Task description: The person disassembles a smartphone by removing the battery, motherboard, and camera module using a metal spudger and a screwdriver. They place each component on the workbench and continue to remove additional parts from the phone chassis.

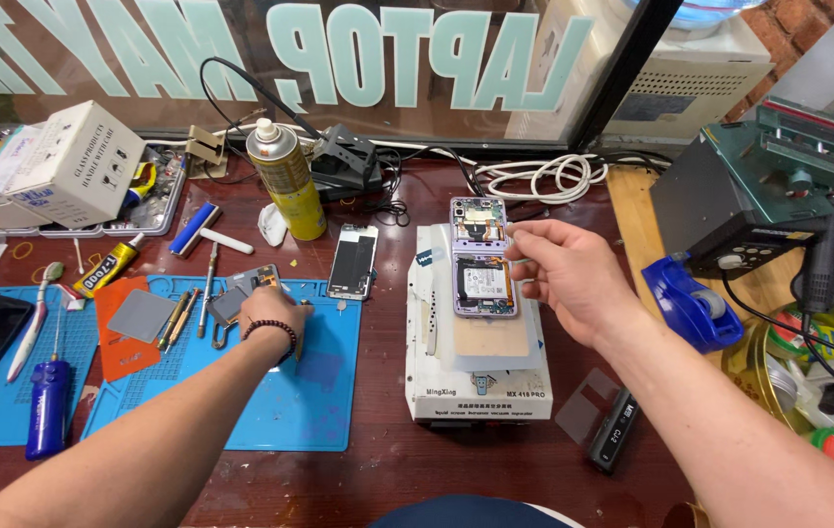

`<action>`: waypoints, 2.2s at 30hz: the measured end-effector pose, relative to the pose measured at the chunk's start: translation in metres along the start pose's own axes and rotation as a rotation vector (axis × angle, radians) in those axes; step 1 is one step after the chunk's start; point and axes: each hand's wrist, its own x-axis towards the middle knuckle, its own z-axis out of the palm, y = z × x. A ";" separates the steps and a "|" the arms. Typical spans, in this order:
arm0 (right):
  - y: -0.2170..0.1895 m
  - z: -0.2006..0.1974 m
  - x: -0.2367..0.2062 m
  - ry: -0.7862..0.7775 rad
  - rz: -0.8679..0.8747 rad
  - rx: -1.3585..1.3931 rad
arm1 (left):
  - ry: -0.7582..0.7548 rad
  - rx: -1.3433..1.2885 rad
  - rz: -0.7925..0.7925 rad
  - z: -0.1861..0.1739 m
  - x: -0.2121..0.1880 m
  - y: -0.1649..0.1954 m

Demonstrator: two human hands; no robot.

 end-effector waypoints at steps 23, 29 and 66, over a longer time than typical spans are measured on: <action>-0.007 -0.020 -0.023 0.024 -0.001 -0.026 | 0.257 -0.463 0.356 -0.077 -0.026 0.090; -0.018 0.009 -0.028 -0.128 -0.025 -0.097 | -0.211 -0.872 0.478 -0.089 -0.082 0.176; 0.015 0.042 -0.082 0.304 -0.290 -0.172 | -0.368 -0.397 0.602 -0.040 -0.156 0.115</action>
